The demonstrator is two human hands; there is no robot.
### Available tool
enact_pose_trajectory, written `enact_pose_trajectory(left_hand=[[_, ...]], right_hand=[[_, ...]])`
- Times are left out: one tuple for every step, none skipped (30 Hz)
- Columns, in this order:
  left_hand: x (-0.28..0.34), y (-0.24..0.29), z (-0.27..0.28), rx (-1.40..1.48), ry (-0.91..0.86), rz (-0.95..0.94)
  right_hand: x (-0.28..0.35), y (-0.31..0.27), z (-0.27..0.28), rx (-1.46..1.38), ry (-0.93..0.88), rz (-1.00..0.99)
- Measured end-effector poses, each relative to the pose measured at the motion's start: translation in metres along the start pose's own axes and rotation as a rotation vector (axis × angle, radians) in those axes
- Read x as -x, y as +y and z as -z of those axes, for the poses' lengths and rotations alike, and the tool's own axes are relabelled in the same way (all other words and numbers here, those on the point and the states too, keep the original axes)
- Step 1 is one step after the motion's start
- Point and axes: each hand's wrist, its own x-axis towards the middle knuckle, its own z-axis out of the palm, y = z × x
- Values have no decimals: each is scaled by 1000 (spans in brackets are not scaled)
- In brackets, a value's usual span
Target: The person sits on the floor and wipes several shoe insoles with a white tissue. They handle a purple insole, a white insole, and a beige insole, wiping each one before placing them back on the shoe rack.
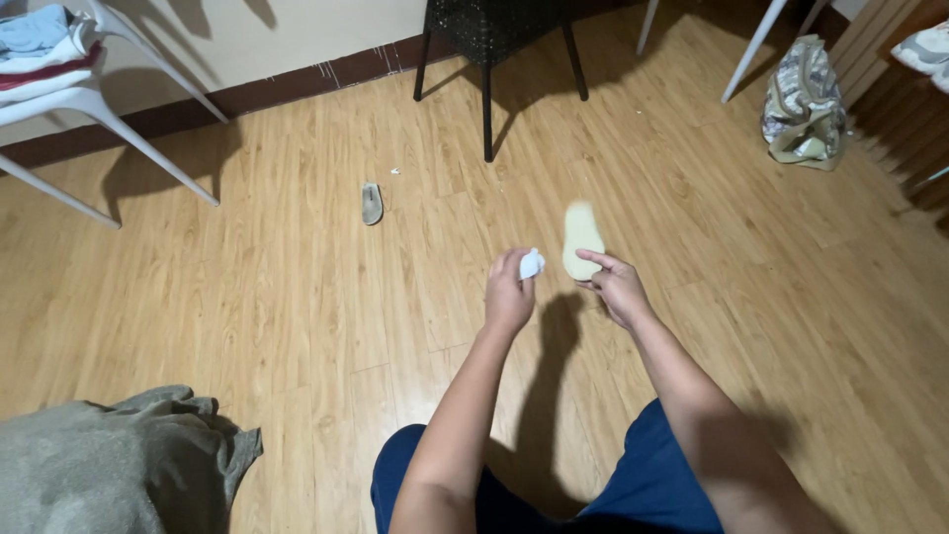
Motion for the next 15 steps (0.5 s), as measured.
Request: enact_pose_trajectory(left_hand=[[3, 14, 6, 5, -4, -36], [6, 29, 12, 10, -7, -72], [8, 29, 5, 11, -8, -73], [10, 30, -1, -35, -75, -112], [11, 31, -8, -81, -141, -154], [10, 25, -12, -78, -141, -156], [9, 20, -16, -91, -153, -137], [8, 16, -20, -104, -166, -119], [6, 21, -13, -104, -166, -120], [4, 27, -7, -100, -110, -95], [3, 33, 0, -97, -55, -69], [3, 37, 4, -98, -54, -71], [2, 41, 9, -103, -38, -77], [0, 46, 13, -108, -22, -83], [2, 44, 11, -111, -24, -84]], right_hand=[[1, 2, 3, 44, 1, -19], [2, 3, 6, 88, 1, -37], [-7, 17, 9, 88, 3, -37], [-17, 31, 13, 119, 0, -15], [-28, 44, 17, 151, -3, 10], [-24, 41, 14, 153, 0, 11], [-20, 38, 10, 166, -41, 50], [-16, 34, 7, 179, -82, 89], [-13, 31, 8, 179, -81, 90], [-11, 29, 10, 241, -113, 81], [-8, 26, 11, 302, -145, 71], [-6, 26, 13, 301, -145, 73], [-4, 25, 14, 354, -161, 72], [-2, 24, 16, 406, -176, 70], [-3, 28, 16, 403, -175, 71]])
